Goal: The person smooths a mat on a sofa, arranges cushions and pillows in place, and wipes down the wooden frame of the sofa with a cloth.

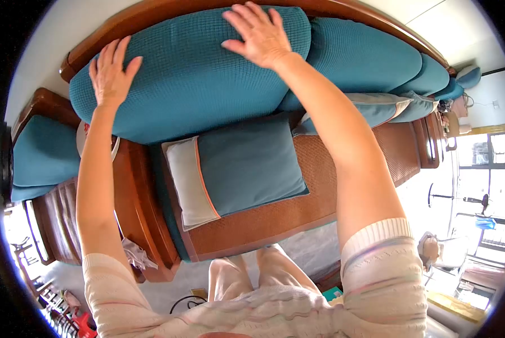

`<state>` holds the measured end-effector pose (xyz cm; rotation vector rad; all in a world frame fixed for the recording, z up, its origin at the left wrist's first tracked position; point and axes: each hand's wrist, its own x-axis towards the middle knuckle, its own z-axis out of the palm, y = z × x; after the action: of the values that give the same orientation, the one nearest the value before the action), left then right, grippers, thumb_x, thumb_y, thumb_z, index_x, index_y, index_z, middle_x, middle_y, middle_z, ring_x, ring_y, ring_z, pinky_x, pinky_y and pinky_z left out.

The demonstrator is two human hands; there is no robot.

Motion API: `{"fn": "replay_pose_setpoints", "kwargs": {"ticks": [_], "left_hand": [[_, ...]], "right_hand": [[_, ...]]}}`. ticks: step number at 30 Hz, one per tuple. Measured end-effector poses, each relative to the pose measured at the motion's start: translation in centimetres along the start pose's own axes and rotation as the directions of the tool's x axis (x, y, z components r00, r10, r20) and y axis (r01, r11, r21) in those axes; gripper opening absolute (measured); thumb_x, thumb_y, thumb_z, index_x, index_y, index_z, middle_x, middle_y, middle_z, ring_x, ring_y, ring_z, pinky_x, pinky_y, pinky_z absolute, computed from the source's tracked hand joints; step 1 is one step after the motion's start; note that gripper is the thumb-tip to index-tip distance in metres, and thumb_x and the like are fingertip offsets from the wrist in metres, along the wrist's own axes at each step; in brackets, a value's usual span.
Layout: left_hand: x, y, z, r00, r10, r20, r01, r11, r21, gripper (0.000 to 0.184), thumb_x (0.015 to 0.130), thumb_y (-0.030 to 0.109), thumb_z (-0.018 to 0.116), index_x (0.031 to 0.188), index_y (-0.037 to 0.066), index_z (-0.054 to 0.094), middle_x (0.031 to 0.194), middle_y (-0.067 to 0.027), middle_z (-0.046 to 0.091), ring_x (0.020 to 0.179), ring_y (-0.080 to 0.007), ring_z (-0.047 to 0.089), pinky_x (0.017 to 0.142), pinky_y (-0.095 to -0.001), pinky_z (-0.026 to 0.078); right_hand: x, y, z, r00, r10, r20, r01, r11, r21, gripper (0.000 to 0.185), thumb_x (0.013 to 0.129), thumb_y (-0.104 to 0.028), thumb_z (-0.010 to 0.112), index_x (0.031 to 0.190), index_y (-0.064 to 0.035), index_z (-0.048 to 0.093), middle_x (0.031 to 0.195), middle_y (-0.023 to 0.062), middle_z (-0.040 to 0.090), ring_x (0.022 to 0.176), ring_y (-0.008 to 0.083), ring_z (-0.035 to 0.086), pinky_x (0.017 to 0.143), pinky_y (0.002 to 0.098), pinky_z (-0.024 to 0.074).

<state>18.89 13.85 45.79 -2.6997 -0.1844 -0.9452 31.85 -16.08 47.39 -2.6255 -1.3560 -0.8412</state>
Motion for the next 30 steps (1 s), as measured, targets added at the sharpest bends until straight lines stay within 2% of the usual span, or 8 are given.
{"fn": "replay_pose_setpoints", "kwargs": {"ticks": [4,7,10,14,18,24,26,30], "left_hand": [[-0.3,-1.6,1.6,0.998,-0.054,-0.012,0.053,0.999,-0.002,0.052,0.084,0.052,0.040,0.127,0.023,0.038,0.127,-0.0032,0.042,0.121,-0.0222,0.034,0.101,-0.0476,0.019],[-0.3,-1.7,1.5,0.998,-0.062,0.001,0.062,0.998,0.012,0.052,0.084,0.052,0.038,0.127,0.023,0.038,0.126,-0.0028,0.042,0.121,-0.0222,0.034,0.101,-0.0473,0.019],[-0.1,-1.8,1.8,0.998,-0.061,0.006,0.061,0.998,0.019,0.053,0.085,0.053,0.036,0.127,0.022,0.037,0.126,-0.0026,0.042,0.121,-0.0219,0.034,0.101,-0.0471,0.019],[-0.1,-1.8,1.9,0.997,-0.069,0.027,0.069,0.997,0.021,0.053,0.085,0.054,0.034,0.128,0.023,0.035,0.127,-0.0028,0.041,0.121,-0.0219,0.034,0.101,-0.0466,0.019],[-0.1,-1.7,1.9,0.997,-0.076,0.028,0.075,0.996,0.041,0.054,0.085,0.055,0.033,0.129,0.023,0.034,0.129,-0.0030,0.040,0.122,-0.0221,0.033,0.102,-0.0461,0.020],[-0.4,-1.5,1.9,0.997,-0.077,0.012,0.076,0.996,0.053,0.053,0.086,0.052,0.034,0.130,0.023,0.033,0.131,-0.0038,0.038,0.123,-0.0217,0.031,0.102,-0.0458,0.019],[-0.3,-1.5,1.8,0.997,-0.073,0.009,0.073,0.996,0.053,0.053,0.086,0.051,0.034,0.130,0.023,0.033,0.131,-0.0038,0.038,0.124,-0.0216,0.031,0.102,-0.0458,0.018],[-0.5,-2.1,2.9,0.997,-0.069,-0.027,0.071,0.996,0.062,0.054,0.087,0.053,0.032,0.132,0.024,0.031,0.132,-0.0029,0.037,0.124,-0.0208,0.030,0.103,-0.0461,0.018]], "right_hand": [[-1.2,4.3,0.1,0.998,0.060,0.016,-0.059,0.998,-0.008,0.060,0.082,-0.039,0.051,0.130,-0.0079,0.033,0.136,0.0105,0.030,0.128,0.0257,0.022,0.099,0.0476,0.0231],[-3.1,8.7,1.2,0.983,0.182,-0.006,-0.182,0.983,-0.002,0.053,0.086,-0.052,0.034,0.129,-0.0209,0.036,0.134,0.0042,0.035,0.125,0.0196,0.030,0.100,0.0506,0.0185],[-4.7,12.6,-0.5,0.872,0.386,0.302,-0.333,0.919,-0.213,0.055,0.087,-0.054,0.028,0.126,-0.0176,0.042,0.130,0.0016,0.042,0.125,0.0184,0.031,0.099,0.0534,0.0154],[-4.7,12.5,-3.4,0.963,0.249,0.103,-0.225,0.954,-0.198,0.041,0.088,-0.044,0.037,0.116,-0.0193,0.051,0.121,0.0025,0.051,0.122,0.0180,0.034,0.098,0.0477,0.0207],[-9.3,14.5,-3.6,0.893,0.449,0.003,-0.448,0.891,-0.069,0.029,0.085,-0.029,0.047,0.111,-0.0193,0.054,0.117,-0.0010,0.052,0.118,0.0190,0.038,0.093,0.0457,0.0283],[-8.8,12.1,-3.7,0.989,0.145,-0.042,-0.151,0.949,-0.276,0.035,0.082,-0.027,0.055,0.116,-0.0186,0.050,0.120,0.0016,0.050,0.112,0.0198,0.045,0.087,0.0385,0.0379],[-7.4,9.0,-5.1,0.865,0.327,0.381,-0.231,0.933,-0.277,0.059,0.080,-0.031,0.054,0.130,-0.0072,0.031,0.138,0.0103,0.024,0.129,0.0262,0.019,0.094,0.0556,0.0260],[-7.6,11.4,-1.8,0.907,0.318,0.275,-0.260,0.938,-0.229,0.057,0.081,-0.022,0.051,0.131,-0.0077,0.029,0.140,0.0083,0.020,0.131,0.0260,0.014,0.093,0.0634,0.0219]]}}
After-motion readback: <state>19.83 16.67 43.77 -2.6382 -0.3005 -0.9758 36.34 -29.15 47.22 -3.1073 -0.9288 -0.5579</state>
